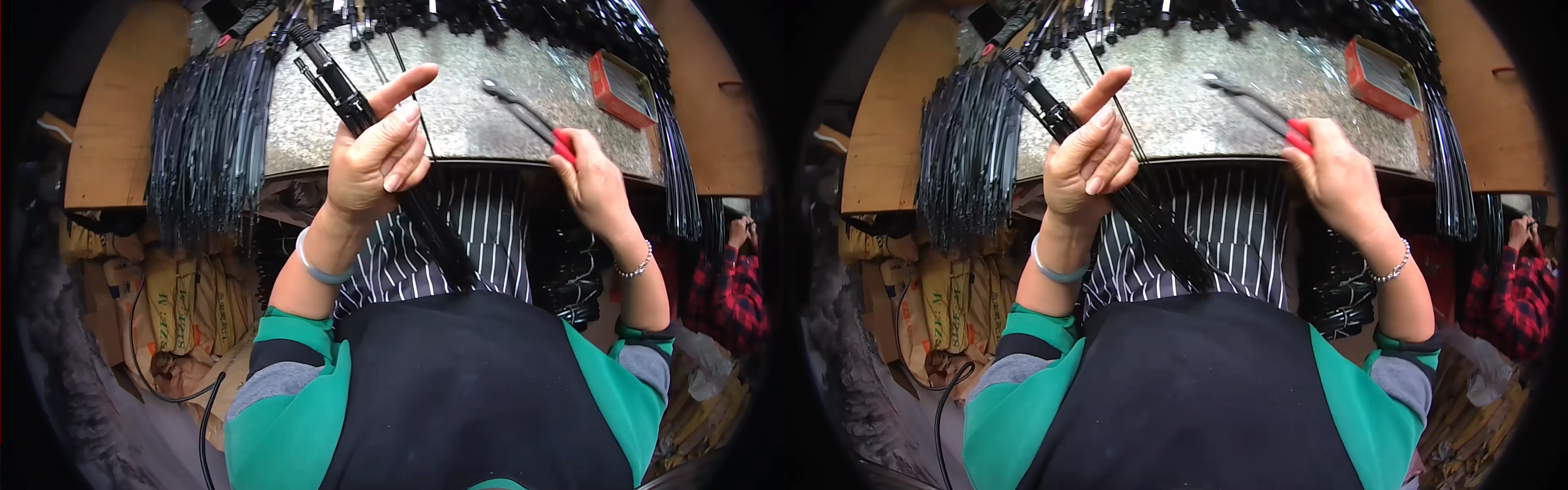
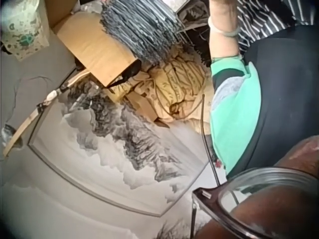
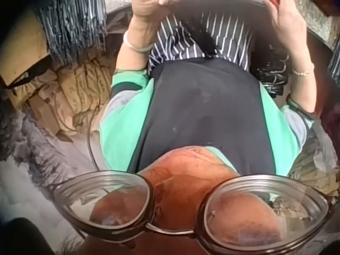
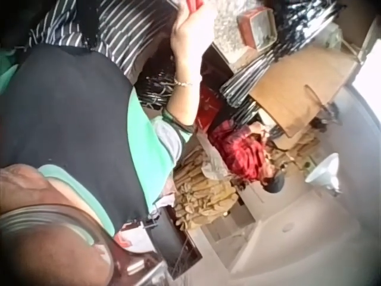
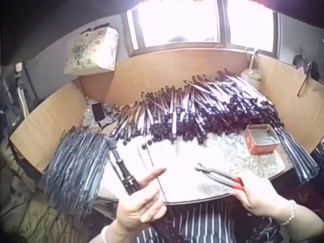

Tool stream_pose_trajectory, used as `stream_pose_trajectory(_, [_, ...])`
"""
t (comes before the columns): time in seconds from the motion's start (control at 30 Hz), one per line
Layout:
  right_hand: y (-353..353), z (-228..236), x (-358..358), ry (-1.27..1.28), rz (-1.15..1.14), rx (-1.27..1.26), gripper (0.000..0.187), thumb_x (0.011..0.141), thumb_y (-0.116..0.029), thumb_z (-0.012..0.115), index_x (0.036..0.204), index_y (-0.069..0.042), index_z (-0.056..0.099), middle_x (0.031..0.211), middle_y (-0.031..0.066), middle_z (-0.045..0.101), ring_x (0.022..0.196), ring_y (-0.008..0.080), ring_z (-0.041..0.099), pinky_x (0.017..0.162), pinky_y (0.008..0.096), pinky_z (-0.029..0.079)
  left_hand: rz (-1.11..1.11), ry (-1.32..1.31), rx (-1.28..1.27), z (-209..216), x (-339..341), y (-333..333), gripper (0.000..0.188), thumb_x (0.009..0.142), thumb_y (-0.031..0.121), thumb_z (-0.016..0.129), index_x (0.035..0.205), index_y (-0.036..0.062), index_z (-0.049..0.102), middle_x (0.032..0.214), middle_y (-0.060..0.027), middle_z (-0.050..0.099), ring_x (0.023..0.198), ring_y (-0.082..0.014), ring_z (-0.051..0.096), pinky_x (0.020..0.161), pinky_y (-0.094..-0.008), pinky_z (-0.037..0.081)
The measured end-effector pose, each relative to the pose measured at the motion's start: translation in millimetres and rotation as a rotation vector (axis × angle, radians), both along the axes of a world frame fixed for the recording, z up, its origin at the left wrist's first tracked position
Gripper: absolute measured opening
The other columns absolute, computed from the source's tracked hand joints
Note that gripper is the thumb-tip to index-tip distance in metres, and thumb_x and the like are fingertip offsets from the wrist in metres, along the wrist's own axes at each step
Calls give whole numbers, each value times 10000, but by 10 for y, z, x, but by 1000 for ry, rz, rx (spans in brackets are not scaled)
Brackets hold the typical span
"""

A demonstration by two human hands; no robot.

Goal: Assembling and bundling mechanical parts using pliers and plastic fasteners.

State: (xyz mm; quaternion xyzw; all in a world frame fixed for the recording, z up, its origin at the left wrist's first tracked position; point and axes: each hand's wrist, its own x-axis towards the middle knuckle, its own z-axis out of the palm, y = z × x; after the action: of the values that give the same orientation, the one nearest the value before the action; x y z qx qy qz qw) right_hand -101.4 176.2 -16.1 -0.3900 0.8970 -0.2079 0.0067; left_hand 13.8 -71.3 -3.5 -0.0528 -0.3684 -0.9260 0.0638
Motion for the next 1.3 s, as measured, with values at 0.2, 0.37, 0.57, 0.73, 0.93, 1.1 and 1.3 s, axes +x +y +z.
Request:
stream_pose_trajectory(0.2, [114,-304,-169,516,-247,90,411,815,-220,603,1165,-30,501,1108,162,516,1017,333,488,858,427,403,-68,50,23,60,-92,114,378,956,82,339,1329,23,340,475,58,291,353,-22,295,354,-181,253])
stream_pose_trajectory(0.37, [-323,-310,632,-936,484,-651,900,720,-214,765,1368,-26,170,1125,106,494,893,175,575,770,305,470,61,160,190,-73,-286,250,449,916,75,419,1340,20,283,689,14,442,468,-44,387,428,-189,321])
stream_pose_trajectory(0.57, [245,-333,673,-326,176,-658,559,769,-100,694,1239,-9,405,810,34,568,636,73,563,536,229,454,574,336,-627,60,-269,309,664,853,130,578,1385,37,192,1275,-141,387,1213,-271,388,1016,-417,347])
stream_pose_trajectory(0.73, [1206,-117,-45,143,-646,-343,538,799,-162,635,1256,7,407,864,150,626,736,245,630,679,337,497,580,235,-722,-82,-67,164,565,874,53,503,1370,30,233,1285,-142,382,1151,-244,447,913,-351,464])
stream_pose_trajectory(0.93, [1591,-303,-532,445,-801,327,400,795,-172,611,1180,-105,522,935,150,555,904,339,553,779,416,469,393,104,-696,-194,-63,355,521,841,-21,530,1319,-10,320,1265,-123,409,1047,-179,501,823,-284,474])
stream_pose_trajectory(1.1, [1673,-383,-834,711,-673,392,232,794,-142,506,971,-157,655,767,82,565,731,301,568,630,422,474,314,6,-851,-197,18,290,437,810,-9,577,1230,12,458,1054,-85,478,952,-146,533,760,-258,485])
stream_pose_trajectory(1.3, [2098,-531,-824,577,-871,621,365,877,-286,536,1232,-201,524,1091,86,522,1035,279,481,835,430,424,238,92,-1617,-181,-26,-137,351,816,131,603,1151,50,533,1023,-142,506,922,-264,548,815,-335,472])
